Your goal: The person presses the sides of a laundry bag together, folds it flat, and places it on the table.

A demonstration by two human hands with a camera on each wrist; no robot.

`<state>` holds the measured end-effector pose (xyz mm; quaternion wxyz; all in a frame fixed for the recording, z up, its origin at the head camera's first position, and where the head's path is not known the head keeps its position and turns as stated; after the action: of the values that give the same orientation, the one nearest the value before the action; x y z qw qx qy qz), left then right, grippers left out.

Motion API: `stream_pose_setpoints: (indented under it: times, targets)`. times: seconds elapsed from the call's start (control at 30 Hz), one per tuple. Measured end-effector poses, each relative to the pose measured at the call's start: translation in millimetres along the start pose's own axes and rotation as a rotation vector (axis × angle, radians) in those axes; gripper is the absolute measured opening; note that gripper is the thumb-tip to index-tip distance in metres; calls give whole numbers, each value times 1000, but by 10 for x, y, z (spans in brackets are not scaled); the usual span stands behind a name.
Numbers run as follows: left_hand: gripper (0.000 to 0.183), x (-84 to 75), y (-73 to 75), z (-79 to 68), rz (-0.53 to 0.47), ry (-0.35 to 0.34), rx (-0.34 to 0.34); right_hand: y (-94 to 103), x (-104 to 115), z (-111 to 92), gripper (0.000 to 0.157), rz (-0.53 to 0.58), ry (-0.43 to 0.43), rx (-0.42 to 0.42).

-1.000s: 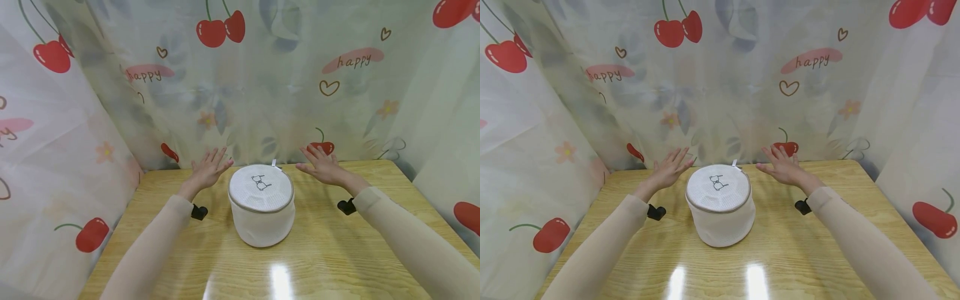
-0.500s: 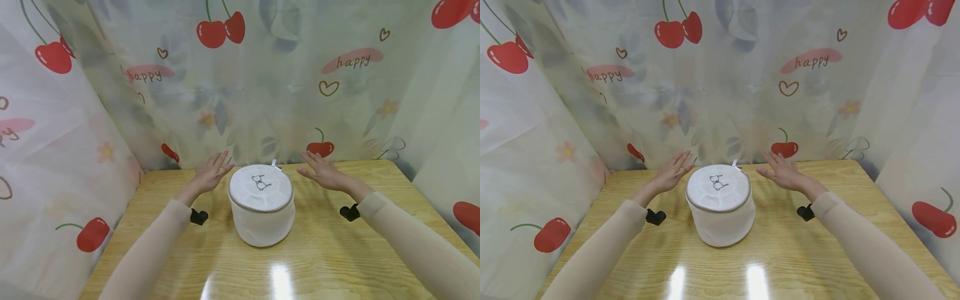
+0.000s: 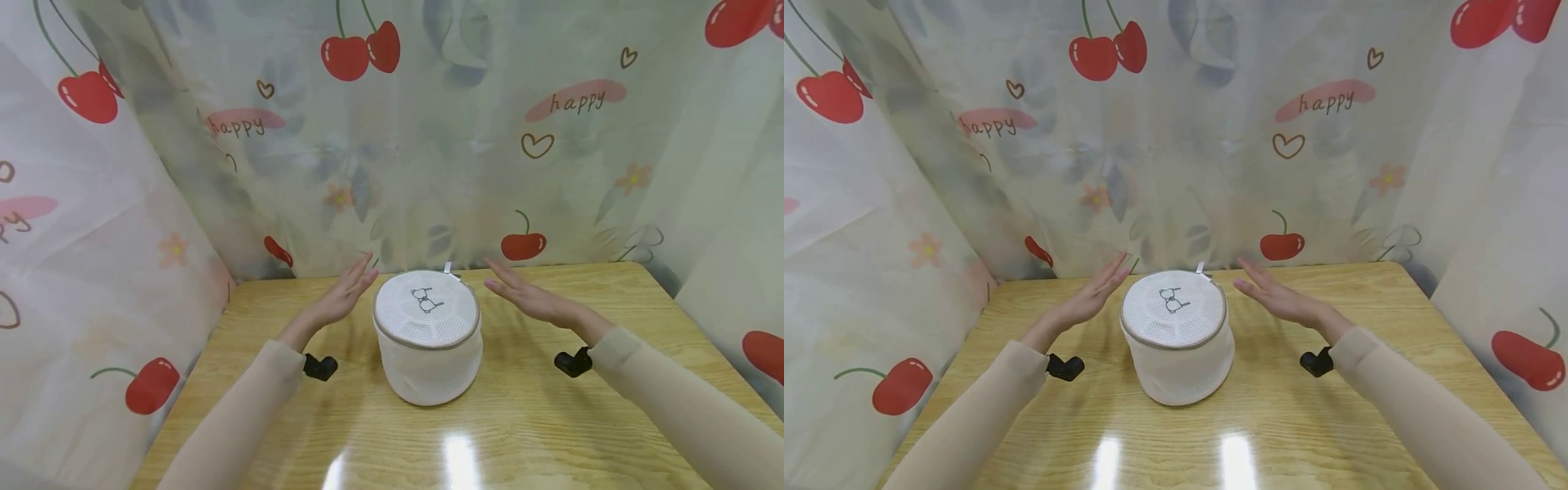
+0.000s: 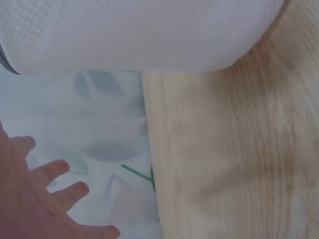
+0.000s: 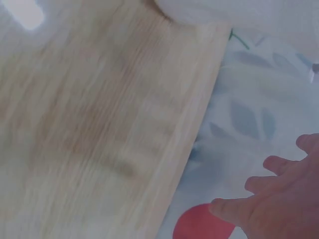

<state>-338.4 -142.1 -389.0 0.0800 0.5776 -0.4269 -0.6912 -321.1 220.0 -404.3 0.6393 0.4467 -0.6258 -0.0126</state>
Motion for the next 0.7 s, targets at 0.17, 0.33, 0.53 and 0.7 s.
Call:
stream_pose_setpoints:
  times: [0.17,0.33,0.53,0.7]
  targets:
    - [68,40,-48,-45,-30,7,12,-68,11,-43,64,26,11,18]
    - [68,55,-64,-94,-84,24,31,-94,32,-65,62,46,18,19]
    - [64,0,-66,-171,-134,26,69,-115,86,-112,59,70,25,39]
    - [63,-51,-73,-211,-134,7,88,-137,115,-144,57,78,25,55]
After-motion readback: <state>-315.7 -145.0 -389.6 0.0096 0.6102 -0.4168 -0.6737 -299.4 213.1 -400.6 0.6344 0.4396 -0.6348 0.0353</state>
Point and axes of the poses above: each hand's wrist, its own z-axis towards the middle knuckle, its own y-axis out of the back of the hand, x = y × z, the point moved 4 cm from there along z, towards the middle knuckle, and after that the axes turned 4 degrees about x, right-handed, at the moved point
